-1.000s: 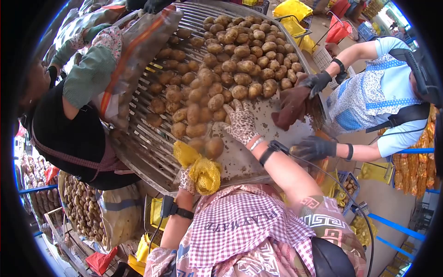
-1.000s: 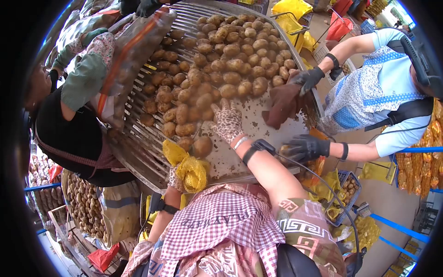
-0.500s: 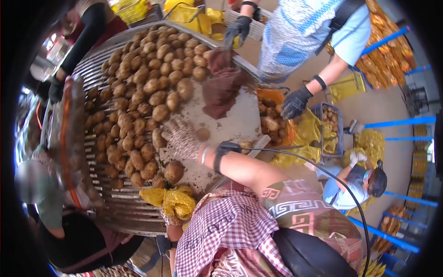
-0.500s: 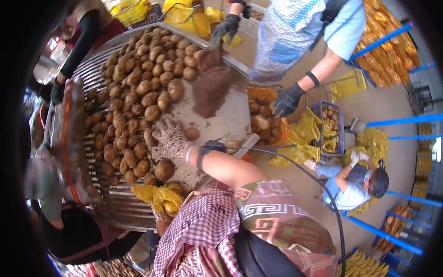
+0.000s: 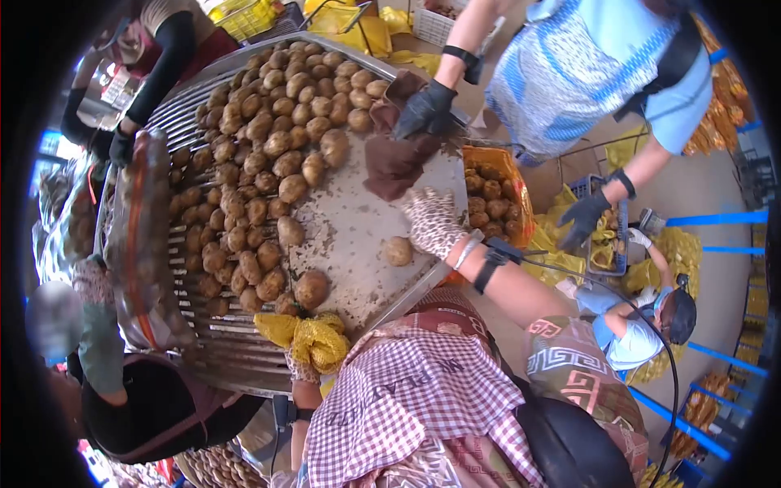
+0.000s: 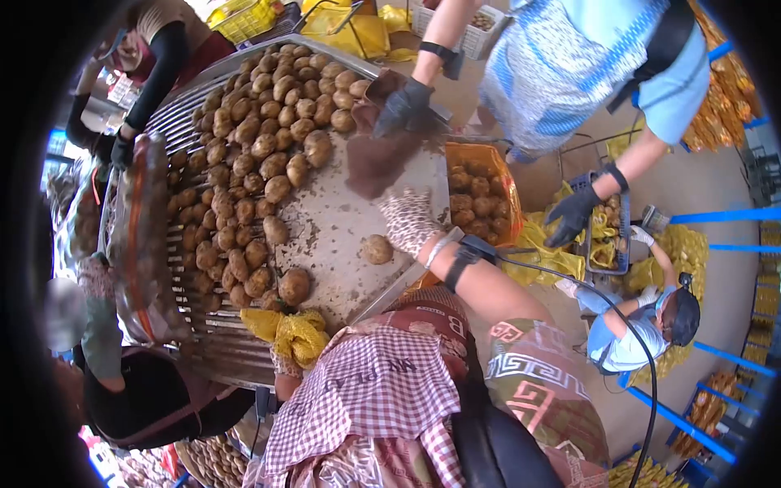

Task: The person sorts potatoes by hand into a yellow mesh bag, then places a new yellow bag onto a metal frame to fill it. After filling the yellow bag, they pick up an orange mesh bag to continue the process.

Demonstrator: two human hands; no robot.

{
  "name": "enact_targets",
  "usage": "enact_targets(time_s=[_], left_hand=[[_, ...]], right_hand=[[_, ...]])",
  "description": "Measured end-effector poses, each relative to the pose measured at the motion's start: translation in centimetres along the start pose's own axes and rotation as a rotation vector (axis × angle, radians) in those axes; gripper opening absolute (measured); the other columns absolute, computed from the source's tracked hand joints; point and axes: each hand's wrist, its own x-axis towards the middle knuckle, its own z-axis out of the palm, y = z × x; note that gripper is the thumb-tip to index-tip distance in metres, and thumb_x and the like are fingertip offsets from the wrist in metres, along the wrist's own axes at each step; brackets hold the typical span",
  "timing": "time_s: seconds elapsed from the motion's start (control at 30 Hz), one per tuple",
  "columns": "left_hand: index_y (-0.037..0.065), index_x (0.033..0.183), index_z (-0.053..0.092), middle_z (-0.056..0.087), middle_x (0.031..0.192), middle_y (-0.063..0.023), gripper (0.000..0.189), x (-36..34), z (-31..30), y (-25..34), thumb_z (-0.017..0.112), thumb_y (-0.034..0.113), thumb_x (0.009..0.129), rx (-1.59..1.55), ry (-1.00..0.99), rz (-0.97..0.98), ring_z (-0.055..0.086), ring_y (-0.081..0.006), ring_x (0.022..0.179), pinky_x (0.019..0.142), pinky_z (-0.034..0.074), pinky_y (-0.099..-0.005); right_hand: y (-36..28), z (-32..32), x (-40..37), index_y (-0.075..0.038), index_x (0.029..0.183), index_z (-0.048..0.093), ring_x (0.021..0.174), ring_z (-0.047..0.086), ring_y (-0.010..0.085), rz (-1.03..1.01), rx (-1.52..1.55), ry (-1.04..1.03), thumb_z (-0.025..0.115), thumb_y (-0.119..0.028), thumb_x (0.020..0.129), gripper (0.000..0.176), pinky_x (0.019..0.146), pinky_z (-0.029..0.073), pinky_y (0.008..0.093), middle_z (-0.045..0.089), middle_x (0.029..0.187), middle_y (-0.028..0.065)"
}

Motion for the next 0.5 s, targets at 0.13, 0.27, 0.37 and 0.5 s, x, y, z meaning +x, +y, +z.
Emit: enact_targets(time_s=[0.13,0.27,0.37,0.5], left_hand=[[0.005,0.125,0.051,0.062,0.112,-0.0088,0.038,-0.3,0.0,-0.4,0.058,0.02,0.091,-0.028,-0.012,0.019,0.061,-0.0241,0.099,0.084,0.053,-0.0382],[0.005,0.123,0.053,0.062,0.109,-0.0093,0.035,0.0,0.2,-1.3,0.057,0.02,0.092,-0.004,0.012,0.084,0.062,-0.0245,0.097,0.083,0.053,-0.0392],[0.003,0.122,0.053,0.063,0.106,-0.0098,0.035,0.2,-0.5,-1.4,0.059,0.018,0.091,0.01,0.101,0.128,0.063,-0.0251,0.094,0.081,0.055,-0.0397],[0.003,0.12,0.054,0.064,0.104,-0.0098,0.034,0.1,-1.0,-1.6,0.06,0.015,0.09,-0.071,0.082,0.111,0.064,-0.0251,0.093,0.08,0.055,-0.0394]], right_hand=[[-0.2,-1.2,-1.3,-0.014,0.129,0.054,0.132,0.034,0.0363,0.055,0.044,0.034,0.063,-0.033,0.081,0.052,0.105,0.028,0.0592,0.039,0.142,0.0145],[-3.2,-0.1,-3.0,-0.016,0.122,0.06,0.133,0.032,0.0366,-0.399,-0.061,-0.182,0.06,-0.04,0.082,0.047,0.106,0.025,0.0608,0.038,0.144,0.0112],[-0.1,3.6,-2.9,-0.014,0.113,0.065,0.132,0.033,0.0374,-0.254,0.052,-0.069,0.056,-0.024,0.084,0.033,0.105,0.025,0.061,0.043,0.141,0.0082],[3.2,0.7,-3.1,-0.013,0.111,0.065,0.13,0.035,0.0361,-0.18,-0.022,-0.035,0.056,-0.017,0.082,0.03,0.104,0.027,0.0616,0.044,0.139,0.0081]])
